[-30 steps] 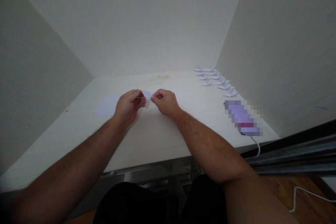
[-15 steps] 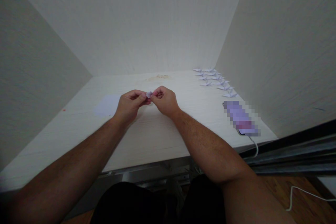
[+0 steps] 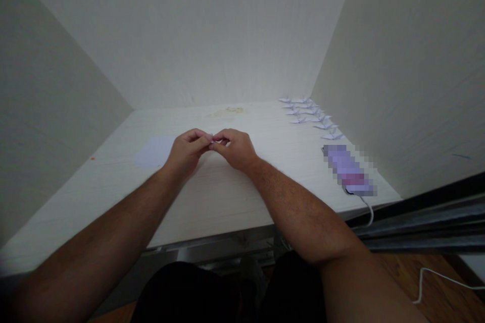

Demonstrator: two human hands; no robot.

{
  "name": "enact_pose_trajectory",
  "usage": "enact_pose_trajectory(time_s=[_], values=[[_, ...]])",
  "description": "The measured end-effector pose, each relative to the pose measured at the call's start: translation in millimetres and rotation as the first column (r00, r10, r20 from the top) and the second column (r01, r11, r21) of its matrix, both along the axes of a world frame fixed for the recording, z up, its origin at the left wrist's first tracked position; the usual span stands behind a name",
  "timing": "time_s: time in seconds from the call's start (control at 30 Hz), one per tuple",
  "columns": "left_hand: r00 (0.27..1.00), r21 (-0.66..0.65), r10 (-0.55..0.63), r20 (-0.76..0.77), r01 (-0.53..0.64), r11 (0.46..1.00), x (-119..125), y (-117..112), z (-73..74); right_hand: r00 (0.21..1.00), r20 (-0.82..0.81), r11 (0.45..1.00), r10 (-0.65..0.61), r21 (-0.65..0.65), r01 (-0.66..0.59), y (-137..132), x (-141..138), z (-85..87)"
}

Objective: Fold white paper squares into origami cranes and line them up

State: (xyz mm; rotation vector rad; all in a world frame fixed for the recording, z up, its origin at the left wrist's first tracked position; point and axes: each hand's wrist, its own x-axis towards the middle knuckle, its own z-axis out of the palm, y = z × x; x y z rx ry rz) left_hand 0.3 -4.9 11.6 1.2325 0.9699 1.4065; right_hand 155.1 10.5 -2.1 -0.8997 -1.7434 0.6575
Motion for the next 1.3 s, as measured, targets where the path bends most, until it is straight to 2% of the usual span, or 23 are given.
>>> enact_pose_trajectory(time_s=[0.23, 0.43, 0.6, 0.8, 0.93, 1.03, 1.13, 1.3], values=[[0.992, -0.056, -0.073, 0.104, 0.079, 0.995, -2.1, 1.0, 2.3, 0.999, -0.047, 1.000, 0.020, 0.012, -0.020, 1.1, 1.2, 1.0], [0.995, -0.061, -0.015, 0.103, 0.021, 0.998, -1.3, 2.5, 1.6, 0.995, -0.080, 0.998, 0.055, 0.004, -0.055, -0.4, 0.8, 2.0], [0.995, 0.002, 0.038, 0.092, -0.038, 0.999, 1.4, 1.6, 3.0, 0.990, -0.143, 0.997, -0.008, -0.079, -0.003, -3.1, -1.1, 3.5], [0.993, 0.026, 0.110, -0.045, -0.109, 0.994, 0.0, 2.6, -0.6, 0.992, -0.111, 0.992, 0.062, -0.100, -0.073, -8.8, -0.5, 8.8], [0.975, 0.066, 0.177, -0.130, -0.170, 0.983, -1.6, 3.4, -1.2, 0.994, -0.089, 0.994, 0.056, -0.086, -0.064, -9.1, -1.2, 8.4], [0.966, 0.089, 0.183, -0.184, -0.170, 0.982, -1.3, 1.5, 1.6, 0.994, -0.100, 0.994, 0.037, -0.097, -0.046, -8.5, -3.0, 6.5], [0.945, 0.108, 0.191, -0.265, -0.167, 0.980, -0.5, -1.4, 4.2, 0.995, -0.094, 0.994, -0.020, -0.104, 0.010, -6.8, -3.9, 4.0], [0.886, 0.159, 0.227, -0.403, -0.176, 0.971, -1.4, -2.5, 1.3, 0.988, 0.001, 0.987, -0.154, -0.038, 0.154, -4.8, -2.6, 3.2]])
